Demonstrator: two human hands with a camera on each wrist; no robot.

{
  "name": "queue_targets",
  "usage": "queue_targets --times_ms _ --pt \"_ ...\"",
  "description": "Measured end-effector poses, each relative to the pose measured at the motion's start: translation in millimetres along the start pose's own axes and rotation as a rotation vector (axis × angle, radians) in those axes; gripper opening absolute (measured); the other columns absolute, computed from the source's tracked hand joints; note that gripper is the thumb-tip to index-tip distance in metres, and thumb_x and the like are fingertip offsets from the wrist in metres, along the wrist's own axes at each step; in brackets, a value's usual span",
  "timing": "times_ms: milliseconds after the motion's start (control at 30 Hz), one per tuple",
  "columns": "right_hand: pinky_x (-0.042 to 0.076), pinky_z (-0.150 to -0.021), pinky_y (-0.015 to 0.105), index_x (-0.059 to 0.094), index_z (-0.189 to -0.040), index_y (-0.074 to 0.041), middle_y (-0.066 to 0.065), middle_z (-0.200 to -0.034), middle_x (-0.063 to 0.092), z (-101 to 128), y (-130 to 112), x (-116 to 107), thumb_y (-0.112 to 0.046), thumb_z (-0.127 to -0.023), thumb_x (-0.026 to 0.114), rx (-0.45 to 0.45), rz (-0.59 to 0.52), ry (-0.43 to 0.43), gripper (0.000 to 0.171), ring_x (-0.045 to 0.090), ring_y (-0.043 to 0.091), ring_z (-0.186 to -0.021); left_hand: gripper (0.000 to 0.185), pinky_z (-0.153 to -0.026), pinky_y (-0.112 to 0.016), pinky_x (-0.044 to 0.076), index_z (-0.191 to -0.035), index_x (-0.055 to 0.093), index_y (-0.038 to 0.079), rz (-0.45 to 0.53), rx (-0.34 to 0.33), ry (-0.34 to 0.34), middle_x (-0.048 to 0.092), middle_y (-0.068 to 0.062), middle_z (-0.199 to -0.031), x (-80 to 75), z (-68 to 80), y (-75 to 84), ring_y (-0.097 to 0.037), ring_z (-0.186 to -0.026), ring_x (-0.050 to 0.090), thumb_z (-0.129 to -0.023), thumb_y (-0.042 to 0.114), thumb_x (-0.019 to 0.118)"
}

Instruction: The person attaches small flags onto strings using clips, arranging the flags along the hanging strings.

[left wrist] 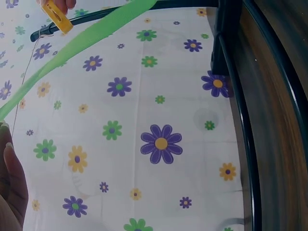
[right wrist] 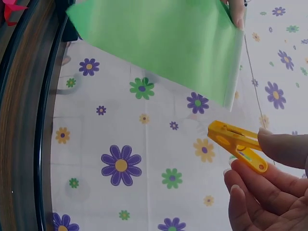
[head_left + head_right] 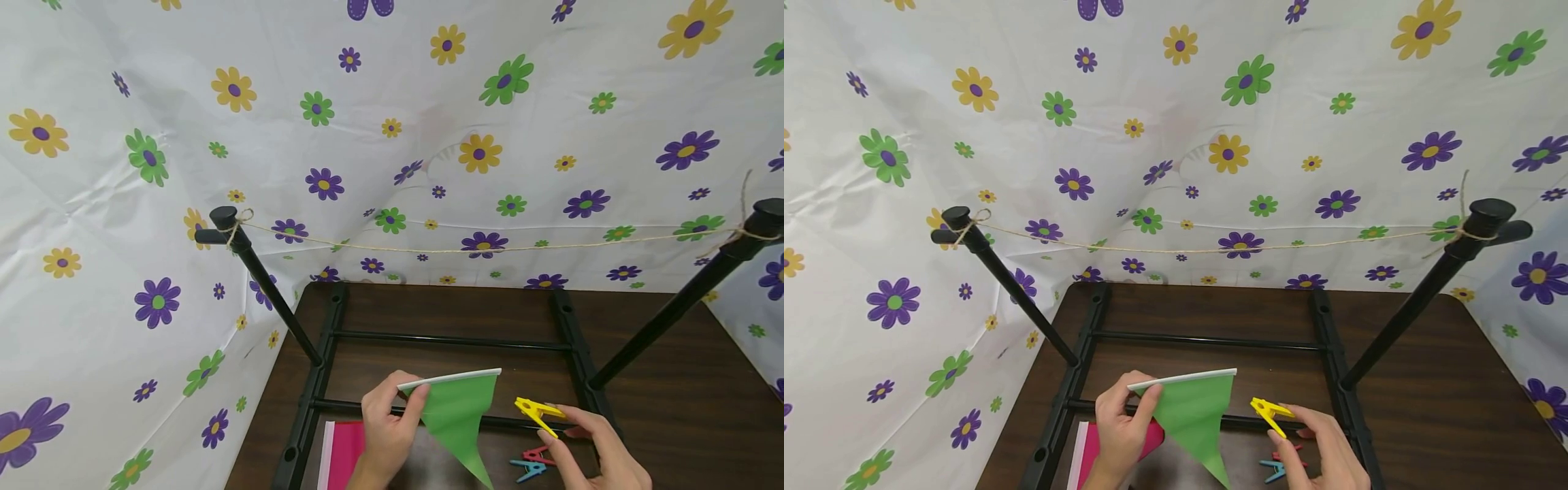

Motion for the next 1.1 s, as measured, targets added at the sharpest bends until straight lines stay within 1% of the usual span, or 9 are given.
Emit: queue_targets --times_ms 133,300,433,533,600,700,800,933,1100 --pt "0.044 -0.074 0.004 0.069 -0.108 0.007 -0.014 -0.101 0.063 -1.0 0.0 -1.7 0.023 -0.053 0.088 0.01 0.006 0.008 0.061 0.05 -0.018 -0.084 0.006 -0.057 -0.015 0.049 -0.094 0.064 -0.002 0.003 0.003 0.0 0.063 -0.009 -0.075 2.0 -3.4 -0.5 -0.013 -0.058 0.055 -0.098 0.0 0.068" --pt "0.045 -0.074 0.004 0.07 -0.11 0.006 -0.021 -0.108 0.061 -0.8 -0.5 -2.4 0.025 -0.051 0.086 -0.034 -0.039 0.006 0.064 0.052 -0.017 -0.088 0.007 -0.058 -0.016 0.049 -0.094 0.064 -0.002 0.007 0.008 0.001 0.064 -0.009 -0.075 5.6 -8.7 -1.5 -0.014 -0.059 0.056 -0.098 0.002 0.068" --pt "0.046 -0.074 0.005 0.069 -0.111 0.007 -0.019 -0.112 0.063 -0.3 -0.2 -2.9 0.024 -0.053 0.084 -0.071 -0.083 0.004 0.062 0.055 -0.016 -0.091 0.011 -0.059 -0.017 0.05 -0.093 0.063 -0.002 0.005 0.03 0.005 0.064 -0.009 -0.076 8.7 -14.7 -0.3 -0.015 -0.06 0.056 -0.1 0.006 0.067" --pt "0.046 -0.074 0.005 0.07 -0.111 0.007 -0.02 -0.111 0.063 -1.0 0.2 -4.1 0.023 -0.055 0.085 -0.064 -0.084 0.014 0.06 0.055 -0.015 -0.09 0.013 -0.058 -0.016 0.049 -0.093 0.063 -0.002 0.013 0.055 0.001 0.063 -0.009 -0.076 11.7 -19.9 1.5 -0.014 -0.06 0.056 -0.102 0.007 0.066" --pt "0.045 -0.073 0.004 0.07 -0.11 0.007 -0.021 -0.11 0.062 -2.5 -0.6 -5.6 0.023 -0.054 0.085 -0.051 -0.069 0.021 0.061 0.054 -0.016 -0.088 0.011 -0.058 -0.016 0.049 -0.093 0.063 -0.002 0.03 0.04 -0.002 0.064 -0.01 -0.076 13.3 -22.8 1.1 -0.015 -0.059 0.056 -0.101 0.005 0.067" --pt "0.045 -0.074 0.004 0.07 -0.11 0.008 -0.021 -0.109 0.063 -6.0 -2.2 -8.8 0.022 -0.057 0.086 -0.055 -0.08 0.045 0.057 0.055 -0.015 -0.087 0.007 -0.056 -0.016 0.049 -0.094 0.063 -0.001 0.057 -0.001 -0.007 0.065 -0.011 -0.075 15.6 -26.9 -1.4 -0.017 -0.058 0.057 -0.098 0.0 0.068" --pt "0.045 -0.076 0.004 0.07 -0.111 0.009 -0.025 -0.111 0.063 -9.5 -5.9 -12.7 0.023 -0.059 0.085 -0.065 -0.089 0.058 0.056 0.055 -0.014 -0.088 0.006 -0.055 -0.016 0.049 -0.095 0.063 -0.001 0.087 -0.036 -0.012 0.065 -0.012 -0.074 18.5 -31.5 -3.8 -0.018 -0.057 0.057 -0.096 -0.003 0.068" --pt "0.044 -0.077 0.005 0.07 -0.112 0.01 -0.031 -0.112 0.059 -13.3 -11.0 -16.5 0.025 -0.059 0.085 -0.061 -0.081 0.055 0.057 0.055 -0.014 -0.09 0.006 -0.054 -0.017 0.048 -0.095 0.063 -0.002 0.098 -0.019 -0.017 0.065 -0.013 -0.075 22.7 -38.8 -2.1 -0.019 -0.055 0.056 -0.099 0.001 0.067" --pt "0.044 -0.077 0.005 0.07 -0.112 0.01 -0.031 -0.112 0.059 -17.2 -14.1 -19.0 0.025 -0.059 0.085 -0.059 -0.076 0.059 0.057 0.055 -0.015 -0.09 0.01 -0.054 -0.018 0.048 -0.095 0.063 -0.002 0.104 0.001 -0.016 0.065 -0.014 -0.076 27.0 -48.4 0.4 -0.019 -0.056 0.055 -0.102 0.006 0.066"
Point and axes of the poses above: each hand's wrist, its own z-axis away from the middle knuckle, its own x-axis out of the palm, y = z × x, the point moved 10 cm from there along -z, towards the middle knuckle
